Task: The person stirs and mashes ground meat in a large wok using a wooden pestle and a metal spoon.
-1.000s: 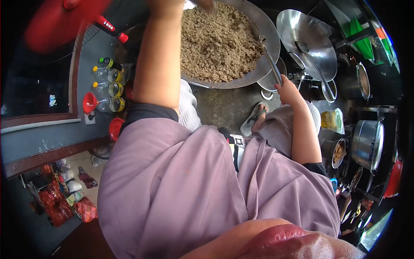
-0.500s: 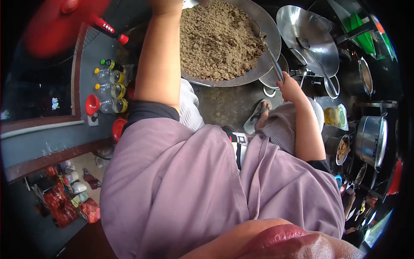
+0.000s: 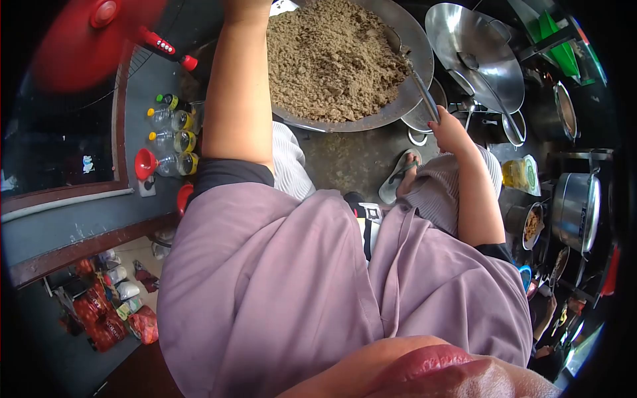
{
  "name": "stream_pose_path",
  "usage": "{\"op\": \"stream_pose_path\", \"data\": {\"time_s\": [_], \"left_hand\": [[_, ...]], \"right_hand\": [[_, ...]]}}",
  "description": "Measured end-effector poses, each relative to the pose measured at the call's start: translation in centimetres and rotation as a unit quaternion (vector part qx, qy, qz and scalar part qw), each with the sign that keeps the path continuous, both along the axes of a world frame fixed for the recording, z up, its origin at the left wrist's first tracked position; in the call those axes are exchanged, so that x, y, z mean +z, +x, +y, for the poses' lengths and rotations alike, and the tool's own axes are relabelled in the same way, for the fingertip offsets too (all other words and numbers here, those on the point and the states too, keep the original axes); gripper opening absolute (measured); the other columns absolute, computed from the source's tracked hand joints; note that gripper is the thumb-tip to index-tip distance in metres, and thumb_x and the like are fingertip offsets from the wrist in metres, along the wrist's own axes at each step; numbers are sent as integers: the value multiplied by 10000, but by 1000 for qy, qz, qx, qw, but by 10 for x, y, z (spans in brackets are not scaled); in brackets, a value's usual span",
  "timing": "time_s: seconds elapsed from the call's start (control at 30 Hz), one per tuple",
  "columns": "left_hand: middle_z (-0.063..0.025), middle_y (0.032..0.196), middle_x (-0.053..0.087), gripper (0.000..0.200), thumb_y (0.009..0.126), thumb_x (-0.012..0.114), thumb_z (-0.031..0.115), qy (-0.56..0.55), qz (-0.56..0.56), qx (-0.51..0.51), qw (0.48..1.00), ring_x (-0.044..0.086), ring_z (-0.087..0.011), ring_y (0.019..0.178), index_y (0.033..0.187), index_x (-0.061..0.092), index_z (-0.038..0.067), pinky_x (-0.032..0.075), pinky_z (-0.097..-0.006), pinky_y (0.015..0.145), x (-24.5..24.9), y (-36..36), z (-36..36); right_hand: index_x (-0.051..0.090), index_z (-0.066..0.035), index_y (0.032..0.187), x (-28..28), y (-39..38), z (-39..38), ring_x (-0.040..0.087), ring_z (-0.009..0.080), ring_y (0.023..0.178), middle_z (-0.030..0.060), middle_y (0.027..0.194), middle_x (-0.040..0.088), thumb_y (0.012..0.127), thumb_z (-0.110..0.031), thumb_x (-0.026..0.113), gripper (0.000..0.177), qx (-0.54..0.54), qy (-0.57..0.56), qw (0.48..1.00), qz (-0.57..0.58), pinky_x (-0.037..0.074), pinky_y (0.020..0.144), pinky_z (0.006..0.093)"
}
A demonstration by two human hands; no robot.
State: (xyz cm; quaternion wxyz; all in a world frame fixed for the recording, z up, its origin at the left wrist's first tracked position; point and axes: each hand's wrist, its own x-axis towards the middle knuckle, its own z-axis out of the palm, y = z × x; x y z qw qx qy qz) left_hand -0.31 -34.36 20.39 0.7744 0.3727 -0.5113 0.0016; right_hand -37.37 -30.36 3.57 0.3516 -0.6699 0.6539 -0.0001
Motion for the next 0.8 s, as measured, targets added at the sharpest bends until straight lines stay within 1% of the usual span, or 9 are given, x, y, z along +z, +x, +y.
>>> {"op": "stream_pose_path", "data": {"time_s": [0.07, 0.1, 0.17, 0.27, 0.37, 0.47, 0.57, 0.63, 0.8], "left_hand": [[-42, 731, 629, 138, 743, 707, 115, 36, 40, 6, 999, 622, -168, 680, 784, 604, 34, 486, -319, 665, -38, 11, -28], [-74, 793, 650, 219, 728, 721, 151, 183, 15, 64, 981, 641, -212, 731, 865, 615, 17, 493, -347, 708, -85, 33, -49], [-109, 863, 662, 330, 717, 724, 179, 133, 3, 213, 968, 650, -261, 790, 976, 613, 7, 492, -379, 753, -156, 44, -71], [-125, 906, 660, 400, 721, 715, 180, 73, 63, 201, 975, 648, -284, 828, 1059, 594, 4, 488, -394, 767, -125, 29, -69], [-97, 811, 663, 281, 724, 720, 179, 87, 108, 61, 988, 651, -267, 771, 918, 633, -5, 492, -388, 749, -42, 7, -27], [-74, 762, 657, 220, 730, 726, 171, 47, 83, -18, 995, 650, -247, 749, 831, 638, -3, 494, -379, 736, -27, 9, -23], [-61, 759, 648, 199, 737, 731, 165, 252, 62, 111, 959, 646, -229, 749, 820, 638, 10, 495, -372, 733, -131, 41, -73], [-52, 751, 636, 205, 730, 746, 168, 230, 109, 58, 965, 642, -227, 744, 824, 636, 23, 496, -378, 735, -166, 55, -86], [-26, 764, 613, 177, 764, 742, 121, 95, 68, -13, 993, 600, -149, 687, 779, 581, 49, 472, -321, 663, -37, -8, -23]], "right_hand": [[338, 20, 1410, -2, 1, -1, 645, 274, 527, 224, 816, 670, 913, -156, 575, 578, 9, 6, 1000, 7, 517, 469, 380], [338, 24, 1408, -2, 2, -2, 646, 275, 526, 227, 816, 670, 913, -156, 576, 579, 14, 6, 1000, 11, 517, 470, 381], [333, 37, 1408, -2, 2, -2, 649, 282, 529, 243, 846, 671, 911, -168, 575, 590, 17, -7, 1000, 19, 522, 488, 397], [334, 27, 1411, -1, 3, 1, 645, 284, 526, 231, 860, 674, 911, -178, 571, 590, 13, -11, 1000, 19, 523, 488, 394], [344, 30, 1402, 2, 2, 1, 643, 283, 524, 225, 858, 673, 913, -179, 570, 577, 12, -7, 1000, 13, 517, 483, 395], [350, 35, 1396, 5, 4, 1, 640, 274, 518, 224, 855, 669, 913, -182, 572, 574, 5, 5, 1000, 7, 510, 472, 391], [349, 41, 1395, 3, 6, 0, 654, 298, 550, 245, 883, 670, 914, -189, 573, 578, 27, -13, 999, 36, 522, 515, 408], [352, 48, 1390, -6, 1, -2, 669, 331, 596, 268, 912, 668, 916, -196, 570, 576, 35, -31, 998, 45, 535, 578, 426], [333, 39, 1411, 11, 6, 2, 662, 317, 575, 267, 900, 666, 915, -183, 568, 592, 21, -5, 999, 34, 533, 547, 415]]}}
